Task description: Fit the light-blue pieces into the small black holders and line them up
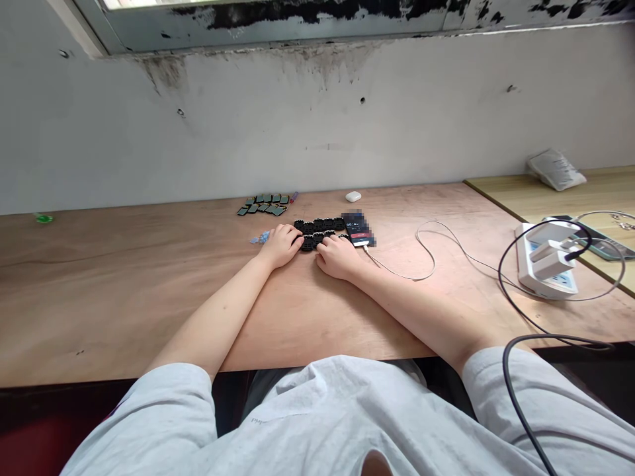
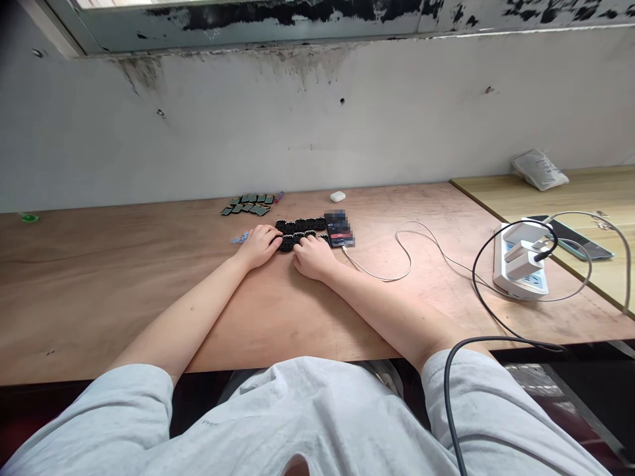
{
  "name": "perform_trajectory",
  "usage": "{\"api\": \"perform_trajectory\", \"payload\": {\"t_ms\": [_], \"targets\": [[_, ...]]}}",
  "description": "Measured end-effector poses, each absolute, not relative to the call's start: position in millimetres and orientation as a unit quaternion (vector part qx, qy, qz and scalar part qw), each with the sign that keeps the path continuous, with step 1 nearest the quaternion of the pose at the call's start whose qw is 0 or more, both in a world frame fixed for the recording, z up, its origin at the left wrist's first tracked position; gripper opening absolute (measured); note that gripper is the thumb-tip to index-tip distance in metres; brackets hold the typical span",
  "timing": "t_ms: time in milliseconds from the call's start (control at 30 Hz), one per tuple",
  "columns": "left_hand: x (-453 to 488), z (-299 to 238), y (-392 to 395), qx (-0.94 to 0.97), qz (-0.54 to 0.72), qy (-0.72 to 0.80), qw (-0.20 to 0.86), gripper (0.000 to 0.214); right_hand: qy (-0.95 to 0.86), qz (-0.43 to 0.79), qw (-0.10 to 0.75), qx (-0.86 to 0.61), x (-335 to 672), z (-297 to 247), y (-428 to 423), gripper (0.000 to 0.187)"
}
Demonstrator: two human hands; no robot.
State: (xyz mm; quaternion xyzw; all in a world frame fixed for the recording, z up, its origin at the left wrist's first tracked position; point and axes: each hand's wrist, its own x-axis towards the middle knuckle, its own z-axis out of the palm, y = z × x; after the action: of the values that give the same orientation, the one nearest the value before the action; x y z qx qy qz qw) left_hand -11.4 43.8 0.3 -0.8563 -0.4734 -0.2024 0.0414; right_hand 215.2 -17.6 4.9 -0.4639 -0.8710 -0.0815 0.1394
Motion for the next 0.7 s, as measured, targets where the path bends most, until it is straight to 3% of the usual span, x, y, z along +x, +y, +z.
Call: {"api": "perform_trajectory", "payload": {"t_ms": [700], "targets": [[-14.6, -4.8, 49.3, -0.863, -0.218, -0.455, 0.034, 0.038, -0.856, -0.091, 0.13, -0.492, 214.6, 8.3, -19.7, 0.03]]}}
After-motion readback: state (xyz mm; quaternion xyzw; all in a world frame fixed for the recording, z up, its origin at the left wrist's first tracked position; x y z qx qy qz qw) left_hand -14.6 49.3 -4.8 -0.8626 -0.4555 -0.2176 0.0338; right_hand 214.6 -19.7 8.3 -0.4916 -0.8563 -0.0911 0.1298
